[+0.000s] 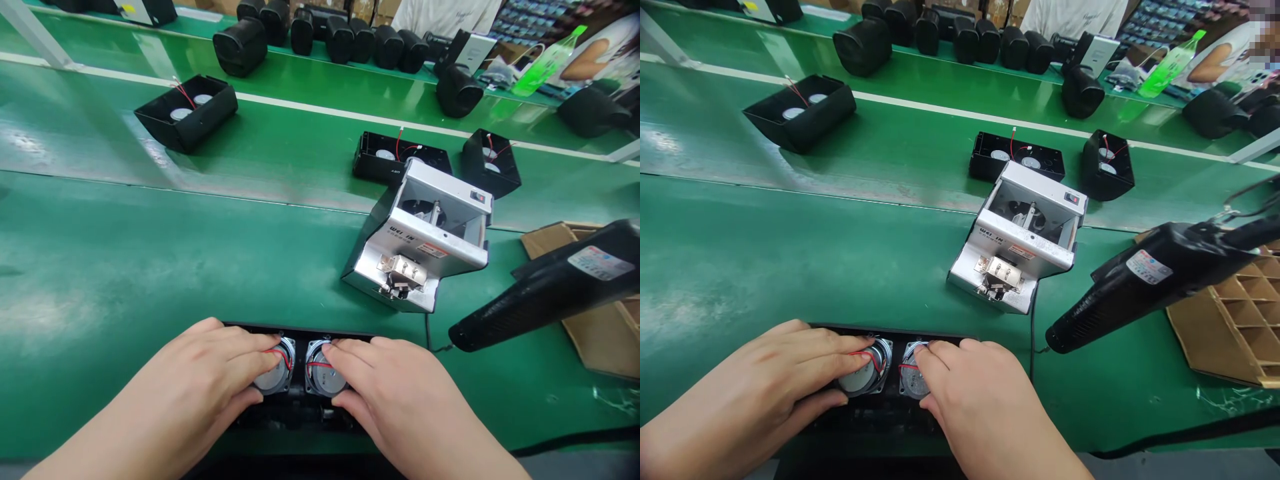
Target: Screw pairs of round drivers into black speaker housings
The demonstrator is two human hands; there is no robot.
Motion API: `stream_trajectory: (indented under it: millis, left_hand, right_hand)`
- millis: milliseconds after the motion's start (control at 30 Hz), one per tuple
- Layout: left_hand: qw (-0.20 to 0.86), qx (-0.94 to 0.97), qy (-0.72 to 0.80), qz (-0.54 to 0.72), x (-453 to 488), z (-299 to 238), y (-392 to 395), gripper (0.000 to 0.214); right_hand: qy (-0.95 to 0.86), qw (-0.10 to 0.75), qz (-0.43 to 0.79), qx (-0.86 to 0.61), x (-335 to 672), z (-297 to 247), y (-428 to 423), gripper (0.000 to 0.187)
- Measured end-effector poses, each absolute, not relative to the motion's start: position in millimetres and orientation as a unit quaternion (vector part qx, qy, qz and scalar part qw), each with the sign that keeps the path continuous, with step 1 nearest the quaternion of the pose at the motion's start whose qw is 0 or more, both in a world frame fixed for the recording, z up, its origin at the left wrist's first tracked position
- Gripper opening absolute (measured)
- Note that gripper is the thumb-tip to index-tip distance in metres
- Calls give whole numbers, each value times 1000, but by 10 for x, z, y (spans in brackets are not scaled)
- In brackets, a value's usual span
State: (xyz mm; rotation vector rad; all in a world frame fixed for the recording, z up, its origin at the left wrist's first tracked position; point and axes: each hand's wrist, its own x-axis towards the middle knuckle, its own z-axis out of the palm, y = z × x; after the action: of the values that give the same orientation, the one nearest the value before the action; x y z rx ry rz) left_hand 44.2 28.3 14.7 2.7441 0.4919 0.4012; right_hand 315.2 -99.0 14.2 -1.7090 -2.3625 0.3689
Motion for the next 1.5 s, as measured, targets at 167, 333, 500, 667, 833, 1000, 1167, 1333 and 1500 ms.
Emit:
stream_trajectory:
  millis: [167,333,500,667,833,1000,1167,1333,1500]
  left_hand:
    - [172,959,171,144,431,143,281,37]
    - [171,958,173,149,445,161,273,34]
    - [163,958,176,156,453,170,257,34]
    - [167,957,180,156,443,154,237,34]
    - [164,956,182,160,435,142,218,35]
    - [168,956,179,159,429,125,214,36]
    - [170,957,182,151,421,118,218,37]
    - [169,954,194,155,403,98,184,41]
    - [168,952,199,163,389,50,134,42]
  right_hand:
    - [-799,97,134,-578,3169,138,-997,60]
    - [-793,80,154,-583,3173,133,-1021,59]
    - [-792,79,158,-585,3170,131,-1023,58]
    - [-793,82,150,-585,3161,127,-1011,57]
    - [-791,73,157,-587,3148,144,-1037,55]
    - [-783,60,172,-594,3151,156,-1033,54]
    - [-781,77,166,-597,3146,145,-1027,55]
    - [-782,91,151,-598,3135,113,-1038,57]
    - [-783,84,157,-597,3139,93,-1048,58]
